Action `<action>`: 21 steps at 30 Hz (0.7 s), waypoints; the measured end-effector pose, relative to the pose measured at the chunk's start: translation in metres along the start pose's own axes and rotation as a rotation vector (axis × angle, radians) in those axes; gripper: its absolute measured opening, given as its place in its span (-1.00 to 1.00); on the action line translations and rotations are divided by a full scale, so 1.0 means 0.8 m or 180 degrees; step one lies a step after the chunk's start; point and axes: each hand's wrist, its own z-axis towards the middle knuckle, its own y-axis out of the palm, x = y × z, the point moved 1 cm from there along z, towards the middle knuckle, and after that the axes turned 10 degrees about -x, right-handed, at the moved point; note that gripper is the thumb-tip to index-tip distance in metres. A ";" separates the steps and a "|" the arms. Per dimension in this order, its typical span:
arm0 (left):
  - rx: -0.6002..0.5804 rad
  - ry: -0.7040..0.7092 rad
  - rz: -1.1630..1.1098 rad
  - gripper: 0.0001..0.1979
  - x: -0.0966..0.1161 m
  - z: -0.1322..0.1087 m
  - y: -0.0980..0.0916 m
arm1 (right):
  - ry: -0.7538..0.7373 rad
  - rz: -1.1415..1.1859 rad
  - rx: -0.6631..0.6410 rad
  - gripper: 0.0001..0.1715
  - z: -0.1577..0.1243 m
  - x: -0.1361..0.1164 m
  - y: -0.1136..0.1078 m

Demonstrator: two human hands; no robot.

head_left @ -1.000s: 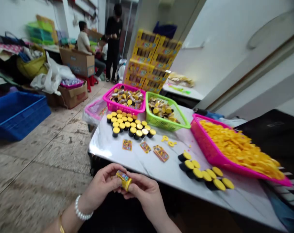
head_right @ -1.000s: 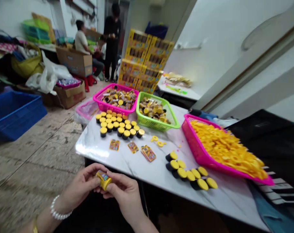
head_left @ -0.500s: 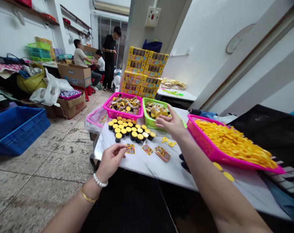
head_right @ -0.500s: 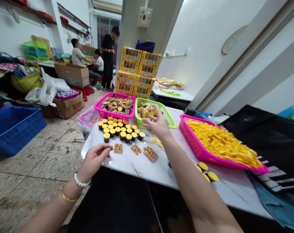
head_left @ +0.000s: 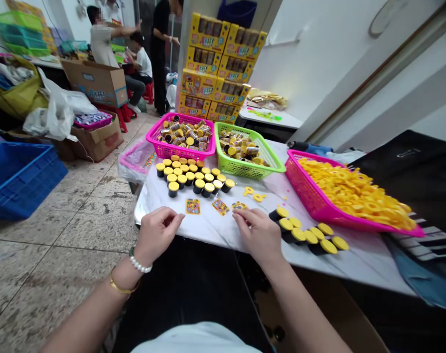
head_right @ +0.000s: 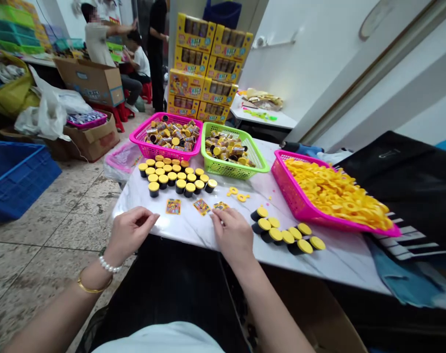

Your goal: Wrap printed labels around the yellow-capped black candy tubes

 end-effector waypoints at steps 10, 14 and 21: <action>0.0067 -0.1367 -0.1438 -0.65 0.002 -0.024 -0.005 | 0.0059 0.0214 -0.1383 -0.85 0.054 -0.073 0.074; 0.0021 -0.1596 -0.1781 -0.59 0.005 -0.029 -0.012 | -0.0702 0.0464 -0.0509 -0.78 0.037 -0.076 0.072; -0.0169 -0.1628 -0.2314 -0.61 0.006 -0.026 -0.008 | -0.1526 0.0699 0.0157 -0.78 0.002 -0.107 0.050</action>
